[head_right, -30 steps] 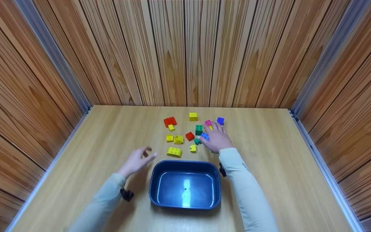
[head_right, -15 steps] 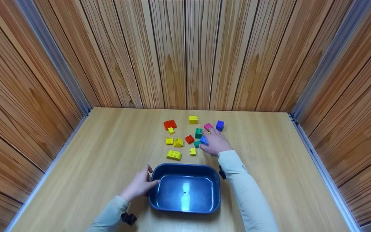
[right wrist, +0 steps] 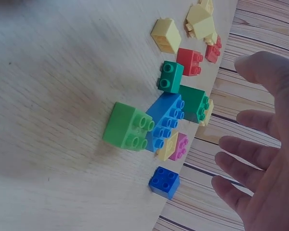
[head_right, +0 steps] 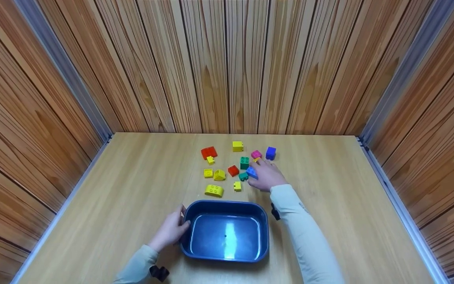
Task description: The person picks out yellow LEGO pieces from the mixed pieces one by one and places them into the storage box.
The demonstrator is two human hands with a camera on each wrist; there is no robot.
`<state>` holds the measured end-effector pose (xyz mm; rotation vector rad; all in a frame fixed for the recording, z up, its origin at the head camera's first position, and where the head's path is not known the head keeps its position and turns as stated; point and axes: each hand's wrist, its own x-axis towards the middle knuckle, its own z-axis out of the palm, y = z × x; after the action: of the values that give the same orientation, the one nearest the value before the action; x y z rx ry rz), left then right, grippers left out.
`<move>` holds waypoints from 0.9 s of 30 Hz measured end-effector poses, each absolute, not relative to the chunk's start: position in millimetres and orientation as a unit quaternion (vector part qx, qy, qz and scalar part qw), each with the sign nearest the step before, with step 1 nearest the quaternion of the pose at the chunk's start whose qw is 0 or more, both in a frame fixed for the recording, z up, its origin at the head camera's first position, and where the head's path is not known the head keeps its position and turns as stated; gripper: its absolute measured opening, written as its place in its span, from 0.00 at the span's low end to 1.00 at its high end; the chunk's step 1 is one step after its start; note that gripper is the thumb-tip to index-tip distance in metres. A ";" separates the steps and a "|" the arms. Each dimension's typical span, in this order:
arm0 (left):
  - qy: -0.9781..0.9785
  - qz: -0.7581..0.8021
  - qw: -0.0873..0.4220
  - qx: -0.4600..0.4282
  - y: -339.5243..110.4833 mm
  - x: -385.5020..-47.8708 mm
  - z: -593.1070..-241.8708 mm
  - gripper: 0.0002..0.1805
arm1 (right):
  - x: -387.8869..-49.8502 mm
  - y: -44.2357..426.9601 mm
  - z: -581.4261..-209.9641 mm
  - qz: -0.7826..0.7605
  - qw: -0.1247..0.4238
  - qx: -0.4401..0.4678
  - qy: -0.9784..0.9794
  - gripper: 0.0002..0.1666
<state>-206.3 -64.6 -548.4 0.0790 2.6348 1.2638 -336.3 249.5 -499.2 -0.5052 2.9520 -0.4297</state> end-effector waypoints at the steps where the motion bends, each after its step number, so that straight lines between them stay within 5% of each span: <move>1: 0.894 0.432 0.113 0.023 -64.8 -207.7 -547.8 0.33 | -338.3 249.8 -499.5 -0.144 0.059 -0.168 0.973 0.39; 17: 0.889 0.434 0.146 -0.006 -68.7 -204.9 -547.1 0.35 | -361.4 220.9 -527.5 -0.124 0.103 -0.242 0.957 0.31; 27: 0.907 0.407 0.105 0.035 -72.0 -209.8 -550.0 0.31 | -375.2 211.0 -533.6 -0.108 0.122 -0.258 0.952 0.31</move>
<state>-209.8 -72.0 -550.0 0.1019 2.6728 1.2010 -375.2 211.0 -533.6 -0.7541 2.7788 -0.3162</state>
